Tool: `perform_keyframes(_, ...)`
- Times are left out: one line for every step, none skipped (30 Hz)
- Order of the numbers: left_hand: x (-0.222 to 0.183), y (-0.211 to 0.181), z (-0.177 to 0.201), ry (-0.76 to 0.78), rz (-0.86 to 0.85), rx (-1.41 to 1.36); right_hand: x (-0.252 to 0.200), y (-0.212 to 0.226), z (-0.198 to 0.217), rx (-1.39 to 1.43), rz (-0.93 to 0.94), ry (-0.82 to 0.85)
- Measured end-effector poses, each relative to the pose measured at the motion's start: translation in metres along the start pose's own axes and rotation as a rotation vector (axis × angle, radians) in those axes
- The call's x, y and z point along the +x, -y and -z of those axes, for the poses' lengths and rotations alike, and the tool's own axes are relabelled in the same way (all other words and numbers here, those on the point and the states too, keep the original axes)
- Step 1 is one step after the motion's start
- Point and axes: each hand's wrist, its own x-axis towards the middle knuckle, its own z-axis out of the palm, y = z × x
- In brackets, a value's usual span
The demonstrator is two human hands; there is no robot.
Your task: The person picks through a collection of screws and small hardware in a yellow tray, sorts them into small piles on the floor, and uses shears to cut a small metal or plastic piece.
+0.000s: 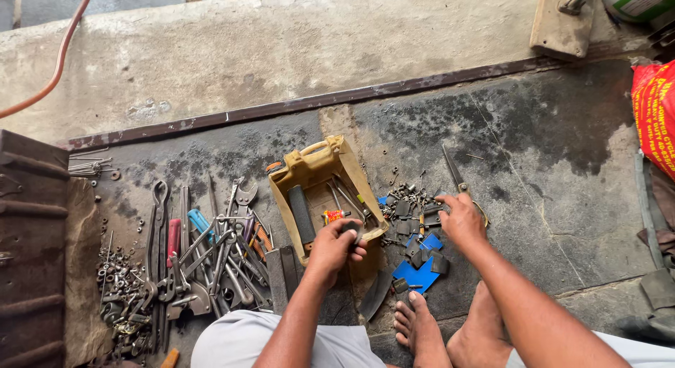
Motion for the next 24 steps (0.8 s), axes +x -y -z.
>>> perform_keyframes(0.000, -0.001, -0.001, -0.001, 0.019, 0.007, 0.004, -0.002, -0.002, -0.033, 0.058, 0.019)
perform_keyframes(-0.001, -0.002, -0.002, -0.003, 0.038, 0.013, 0.007, -0.002, -0.004, -0.065, 0.117, 0.037)
perform_keyframes(-0.001, -0.001, -0.003, -0.004, 0.060, 0.020, 0.009, -0.004, -0.006, -0.098, 0.173, 0.058)
perform_keyframes(0.001, -0.001, -0.003, -0.006, 0.053, 0.012, 0.009, -0.005, -0.006, -0.135, 0.180, 0.061)
perform_keyframes(0.002, -0.001, -0.001, -0.009, 0.049, 0.004, 0.007, -0.005, -0.007, -0.171, 0.185, 0.066)
perform_keyframes(0.003, -0.001, 0.001, -0.012, 0.044, -0.003, 0.005, -0.004, -0.008, -0.207, 0.191, 0.071)
perform_keyframes(0.003, -0.001, 0.003, -0.025, 0.044, 0.001, 0.004, -0.004, -0.006, -0.174, 0.166, 0.079)
perform_keyframes(0.004, -0.001, 0.005, -0.038, 0.043, 0.006, 0.001, -0.004, -0.003, -0.140, 0.142, 0.087)
perform_keyframes(0.004, 0.001, 0.005, -0.052, 0.043, 0.008, -0.002, -0.005, 0.002, -0.108, 0.120, 0.096)
perform_keyframes(0.004, 0.002, 0.003, -0.050, 0.044, 0.012, -0.004, -0.005, 0.007, -0.111, 0.130, 0.109)
perform_keyframes(0.005, 0.002, 0.002, -0.048, 0.043, 0.020, -0.005, -0.003, 0.010, -0.110, 0.139, 0.120)
perform_keyframes(0.005, 0.002, 0.001, -0.047, 0.043, 0.029, -0.006, -0.002, 0.014, -0.108, 0.148, 0.131)
perform_keyframes(0.005, 0.000, 0.001, -0.053, 0.050, 0.043, -0.004, 0.002, 0.014, -0.111, 0.145, 0.150)
perform_keyframes(0.004, -0.001, 0.001, -0.059, 0.057, 0.057, -0.001, 0.005, 0.013, -0.114, 0.141, 0.169)
perform_keyframes(0.002, 0.000, 0.002, -0.068, 0.067, 0.069, 0.000, 0.007, 0.011, -0.118, 0.139, 0.193)
perform_keyframes(0.002, -0.001, 0.003, -0.072, 0.063, 0.042, 0.000, 0.006, 0.010, -0.149, 0.168, 0.174)
perform_keyframes(0.003, -0.002, 0.005, -0.075, 0.059, 0.013, -0.001, 0.004, 0.008, -0.183, 0.198, 0.157)
perform_keyframes(0.003, -0.002, 0.007, -0.078, 0.056, -0.017, -0.002, 0.001, 0.007, -0.217, 0.227, 0.140)
perform_keyframes(0.003, -0.001, 0.007, -0.083, 0.060, -0.037, -0.003, -0.005, 0.008, -0.234, 0.191, 0.210)
perform_keyframes(0.002, -0.001, 0.008, -0.088, 0.064, -0.058, -0.005, -0.011, 0.010, -0.250, 0.154, 0.279)
perform_keyframes(0.002, -0.001, 0.008, -0.093, 0.066, -0.078, -0.005, -0.015, 0.011, -0.265, 0.118, 0.347)
perform_keyframes(0.004, -0.003, 0.007, -0.072, 0.063, -0.080, -0.002, -0.018, 0.013, -0.261, 0.070, 0.410)
perform_keyframes(0.003, -0.001, 0.007, -0.054, 0.068, -0.081, -0.001, -0.022, 0.014, -0.254, 0.019, 0.481)
perform_keyframes(0.001, 0.000, 0.006, -0.035, 0.073, -0.083, 0.000, -0.025, 0.015, -0.247, -0.032, 0.552)
